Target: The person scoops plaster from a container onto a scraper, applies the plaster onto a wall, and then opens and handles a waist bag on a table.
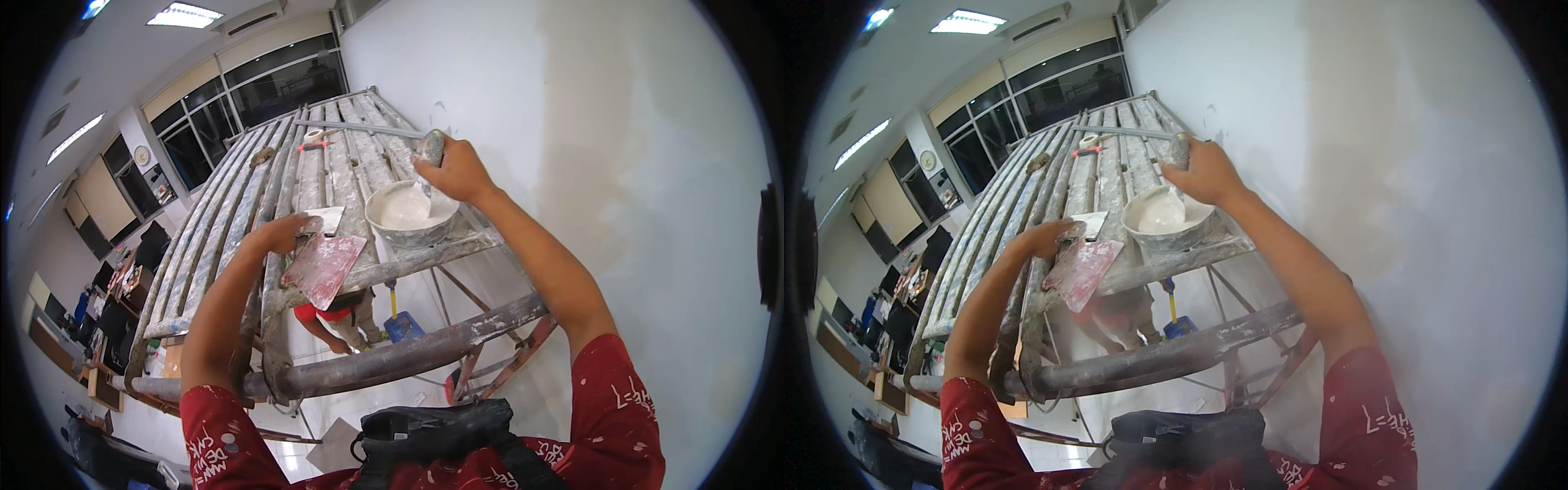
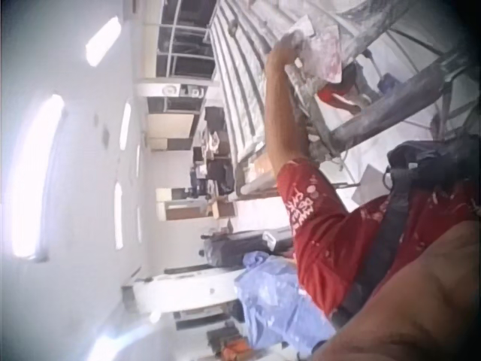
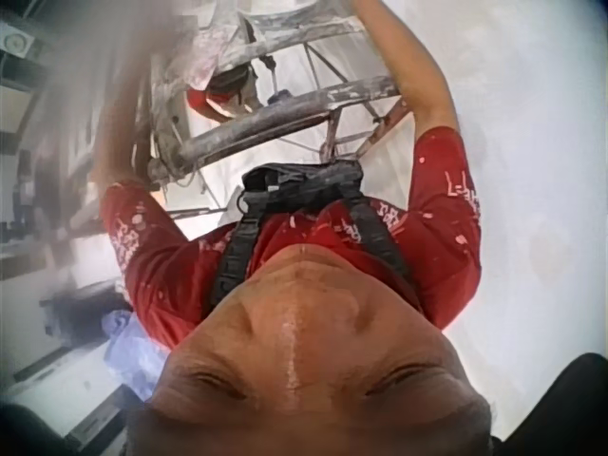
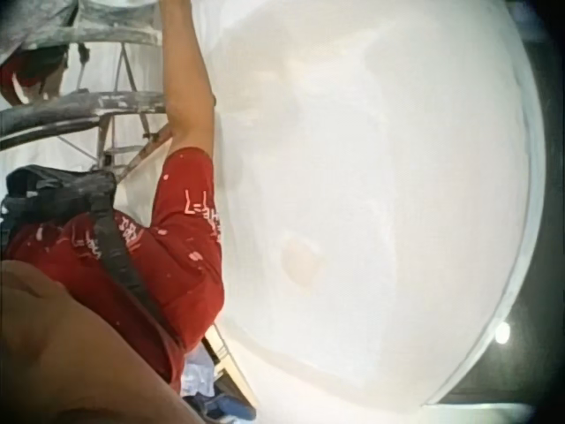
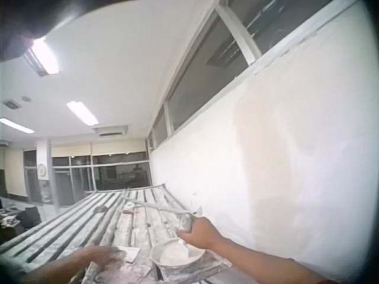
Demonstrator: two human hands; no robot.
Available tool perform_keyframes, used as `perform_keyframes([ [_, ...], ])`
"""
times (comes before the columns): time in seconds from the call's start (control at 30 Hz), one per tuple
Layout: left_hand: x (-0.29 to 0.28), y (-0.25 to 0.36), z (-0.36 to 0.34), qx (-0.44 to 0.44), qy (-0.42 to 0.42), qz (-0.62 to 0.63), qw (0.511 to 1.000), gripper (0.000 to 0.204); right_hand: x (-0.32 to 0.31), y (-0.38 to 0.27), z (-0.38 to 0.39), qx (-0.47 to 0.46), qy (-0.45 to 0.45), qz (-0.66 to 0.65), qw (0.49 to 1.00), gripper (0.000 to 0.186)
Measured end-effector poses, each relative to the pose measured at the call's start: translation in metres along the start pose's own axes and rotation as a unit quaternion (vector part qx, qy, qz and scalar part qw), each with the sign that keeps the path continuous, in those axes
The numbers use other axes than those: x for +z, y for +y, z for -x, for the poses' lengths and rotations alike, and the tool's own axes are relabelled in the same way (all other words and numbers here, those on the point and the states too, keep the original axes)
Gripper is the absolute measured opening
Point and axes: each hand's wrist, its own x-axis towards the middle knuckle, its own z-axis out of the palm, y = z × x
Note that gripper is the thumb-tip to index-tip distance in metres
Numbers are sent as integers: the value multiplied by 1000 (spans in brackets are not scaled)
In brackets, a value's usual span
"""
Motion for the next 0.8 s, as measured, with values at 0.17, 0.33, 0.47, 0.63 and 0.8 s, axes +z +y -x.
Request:
perform_keyframes([
  [0.17, -11, 3, -7, 16, -44, -32, 998, 74, -4, 0, 1, 12, -10, 8, 1000, 55],
  [0.33, -15, 11, -4, -62, 24, -79, 995, 53, -6, -3, -2, 14, -4, -22, 1000, 55],
  [0.47, -19, 26, -21, -95, 103, -134, 981, 27, -1, 3, -2, 6, 11, -21, 1000, 37],
  [0.63, -12, 33, -39, -146, 202, -98, 964, 30, 8, 15, -6, 8, 1, -27, 1000, 38],
  [0.8, -75, 82, -28, -176, 266, 329, 889, 33, -4, 4, -1, 52, -49, -25, 997, 50],
])
